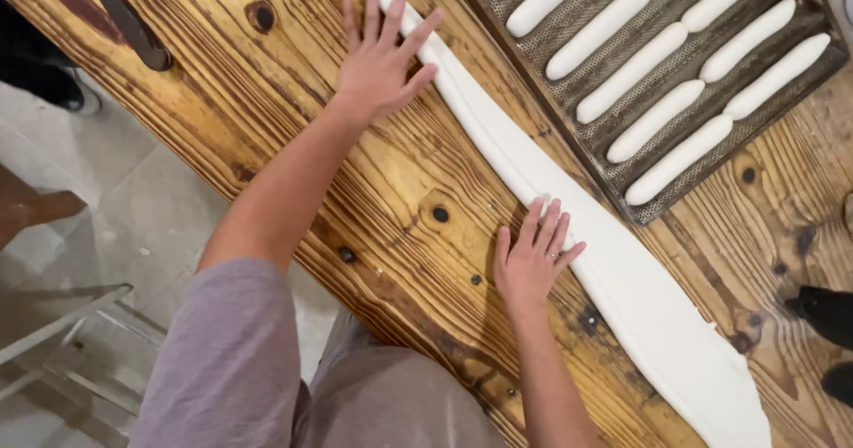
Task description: Cut strips of dough and roll them into long cylinders on a wooden table
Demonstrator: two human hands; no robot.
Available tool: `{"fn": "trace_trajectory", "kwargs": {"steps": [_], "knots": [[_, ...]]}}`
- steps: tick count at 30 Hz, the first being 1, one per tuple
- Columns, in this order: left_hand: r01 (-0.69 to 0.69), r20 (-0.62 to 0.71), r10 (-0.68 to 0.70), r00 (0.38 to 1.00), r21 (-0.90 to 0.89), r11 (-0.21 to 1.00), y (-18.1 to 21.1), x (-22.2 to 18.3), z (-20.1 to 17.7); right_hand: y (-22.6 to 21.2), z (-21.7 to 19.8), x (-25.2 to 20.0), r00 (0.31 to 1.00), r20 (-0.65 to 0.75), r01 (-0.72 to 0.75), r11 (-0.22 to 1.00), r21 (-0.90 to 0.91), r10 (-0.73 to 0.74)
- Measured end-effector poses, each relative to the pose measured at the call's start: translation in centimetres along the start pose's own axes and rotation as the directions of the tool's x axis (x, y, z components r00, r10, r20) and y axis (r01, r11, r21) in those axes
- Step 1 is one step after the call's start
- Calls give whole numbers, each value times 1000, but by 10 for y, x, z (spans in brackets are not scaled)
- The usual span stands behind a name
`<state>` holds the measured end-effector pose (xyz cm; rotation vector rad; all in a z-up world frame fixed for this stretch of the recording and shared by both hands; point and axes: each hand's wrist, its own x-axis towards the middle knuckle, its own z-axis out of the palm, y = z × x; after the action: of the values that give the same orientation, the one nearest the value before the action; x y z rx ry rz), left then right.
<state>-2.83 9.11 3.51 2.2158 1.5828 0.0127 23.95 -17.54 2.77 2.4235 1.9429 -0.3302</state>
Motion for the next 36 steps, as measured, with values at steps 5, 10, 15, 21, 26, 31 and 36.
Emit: {"fn": "trace_trajectory", "kwargs": {"steps": [5, 10, 15, 21, 26, 31, 36], "knots": [[-239, -60, 237, 970, -37, 970, -10, 29, -16, 2, -12, 16, 997, -76, -10, 999, -49, 6], [201, -101, -206, 973, -61, 978, -32, 36, -31, 2, -6, 13, 993, -112, 33, 998, -62, -40], [36, -188, -52, 981, -91, 995, -47, 72, -28, -1, -13, 10, 1000, -20, -21, 1000, -23, 21], [25, -250, -38, 968, -55, 998, -54, 72, -15, -14, 11, -16, 1000, -25, -1, 1000, -1, 1], [28, -264, -33, 964, -23, 999, -58, 80, -5, -12, 41, -35, 960, -48, 274, 961, -29, -275], [-54, -244, 42, 969, -42, 998, -32, 55, 8, -17, 35, -34, 937, -150, 320, 947, -2, -317], [-199, -394, 163, 905, -53, 979, 8, 17, 26, -16, 33, -39, 920, -221, 338, 941, 28, -324]]}}
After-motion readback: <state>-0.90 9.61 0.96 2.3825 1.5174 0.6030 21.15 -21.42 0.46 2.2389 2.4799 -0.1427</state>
